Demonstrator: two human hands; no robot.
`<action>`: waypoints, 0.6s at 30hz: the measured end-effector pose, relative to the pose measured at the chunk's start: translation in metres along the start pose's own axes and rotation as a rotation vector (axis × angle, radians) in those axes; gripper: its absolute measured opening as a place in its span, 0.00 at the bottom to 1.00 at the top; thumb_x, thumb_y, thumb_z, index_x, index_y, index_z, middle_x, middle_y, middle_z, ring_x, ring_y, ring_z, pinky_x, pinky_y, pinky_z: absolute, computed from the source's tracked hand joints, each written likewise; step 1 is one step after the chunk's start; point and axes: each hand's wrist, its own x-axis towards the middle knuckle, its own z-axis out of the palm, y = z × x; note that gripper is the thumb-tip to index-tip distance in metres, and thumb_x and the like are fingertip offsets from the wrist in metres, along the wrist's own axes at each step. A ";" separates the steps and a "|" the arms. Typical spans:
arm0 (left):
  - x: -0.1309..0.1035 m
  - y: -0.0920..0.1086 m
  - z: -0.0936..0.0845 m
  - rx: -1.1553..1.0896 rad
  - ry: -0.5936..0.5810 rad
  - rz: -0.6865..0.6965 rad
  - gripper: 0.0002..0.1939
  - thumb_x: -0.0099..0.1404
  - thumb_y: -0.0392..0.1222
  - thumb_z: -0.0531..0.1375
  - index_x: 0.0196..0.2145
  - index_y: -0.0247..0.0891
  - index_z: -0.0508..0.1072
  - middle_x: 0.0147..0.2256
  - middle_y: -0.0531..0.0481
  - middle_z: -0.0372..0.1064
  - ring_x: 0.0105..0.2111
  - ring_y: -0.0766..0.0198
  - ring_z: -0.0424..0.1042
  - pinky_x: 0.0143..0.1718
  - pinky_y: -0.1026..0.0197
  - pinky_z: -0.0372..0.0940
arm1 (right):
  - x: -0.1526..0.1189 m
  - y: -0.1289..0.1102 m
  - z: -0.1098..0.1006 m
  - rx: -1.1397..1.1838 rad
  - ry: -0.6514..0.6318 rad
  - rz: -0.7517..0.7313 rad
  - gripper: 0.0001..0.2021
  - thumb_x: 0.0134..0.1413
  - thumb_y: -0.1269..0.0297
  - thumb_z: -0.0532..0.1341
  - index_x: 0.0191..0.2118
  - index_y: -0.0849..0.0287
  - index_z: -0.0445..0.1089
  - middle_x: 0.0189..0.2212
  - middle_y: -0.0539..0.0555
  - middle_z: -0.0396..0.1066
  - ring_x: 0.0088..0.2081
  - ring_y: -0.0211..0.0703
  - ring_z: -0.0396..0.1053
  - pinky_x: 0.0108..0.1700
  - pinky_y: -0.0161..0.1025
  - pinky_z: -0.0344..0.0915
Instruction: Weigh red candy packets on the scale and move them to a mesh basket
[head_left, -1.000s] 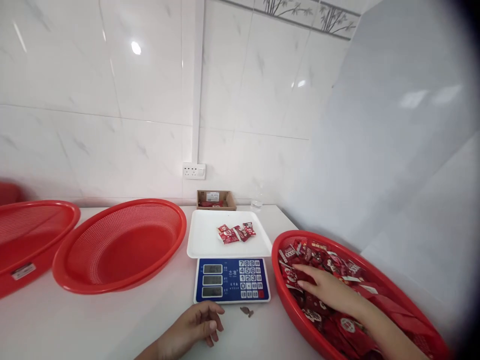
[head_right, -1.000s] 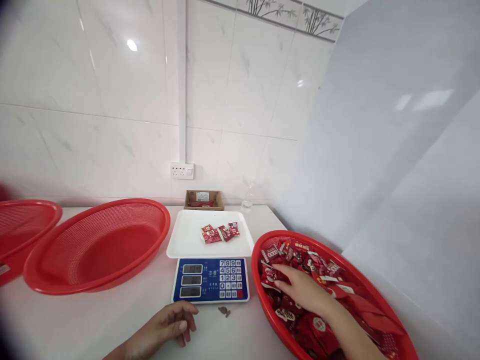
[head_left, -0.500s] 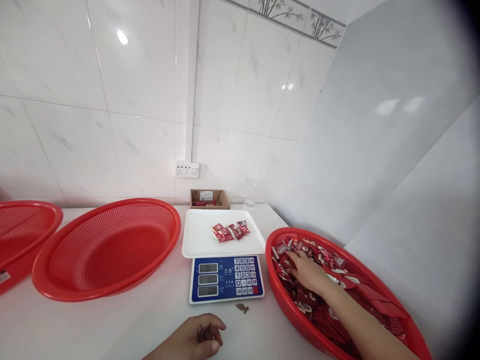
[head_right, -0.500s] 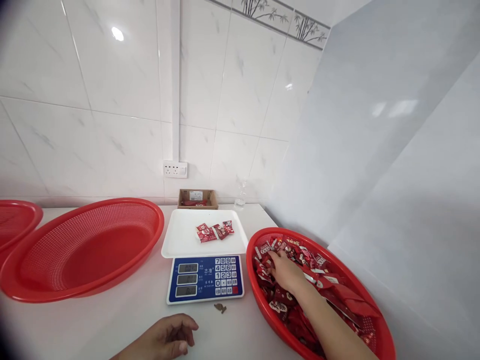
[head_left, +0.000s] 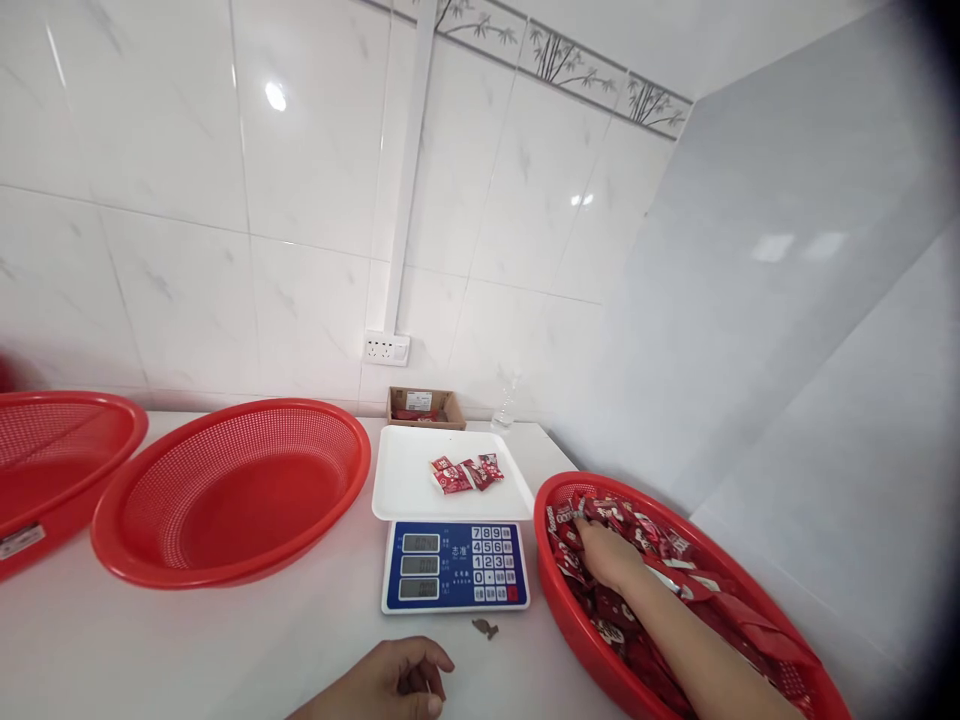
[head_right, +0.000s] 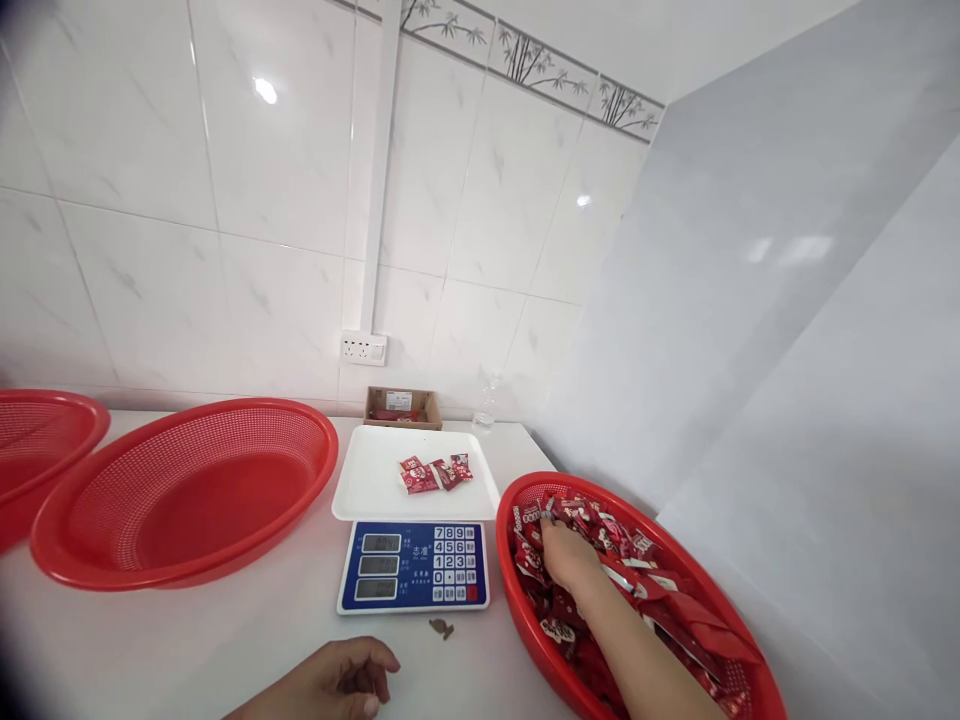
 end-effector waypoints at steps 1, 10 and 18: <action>0.000 -0.001 0.000 0.001 -0.002 0.003 0.17 0.57 0.47 0.61 0.44 0.40 0.69 0.37 0.51 0.67 0.37 0.64 0.64 0.40 0.62 0.59 | 0.000 0.000 -0.001 0.007 0.004 -0.005 0.23 0.48 0.80 0.47 0.51 0.63 0.62 0.48 0.66 0.67 0.46 0.54 0.68 0.43 0.47 0.62; 0.005 0.000 -0.002 0.028 -0.036 -0.023 0.19 0.56 0.53 0.61 0.42 0.41 0.70 0.36 0.51 0.69 0.36 0.64 0.66 0.39 0.62 0.60 | 0.005 0.033 -0.023 0.137 0.128 0.009 0.14 0.53 0.65 0.52 0.44 0.63 0.67 0.46 0.63 0.70 0.47 0.51 0.68 0.46 0.42 0.60; 0.001 0.005 0.000 0.052 -0.018 -0.031 0.20 0.56 0.53 0.61 0.43 0.41 0.70 0.37 0.50 0.69 0.37 0.62 0.66 0.41 0.60 0.60 | -0.001 0.055 -0.042 0.635 0.222 0.036 0.13 0.53 0.56 0.50 0.36 0.57 0.66 0.29 0.50 0.75 0.30 0.44 0.72 0.35 0.39 0.66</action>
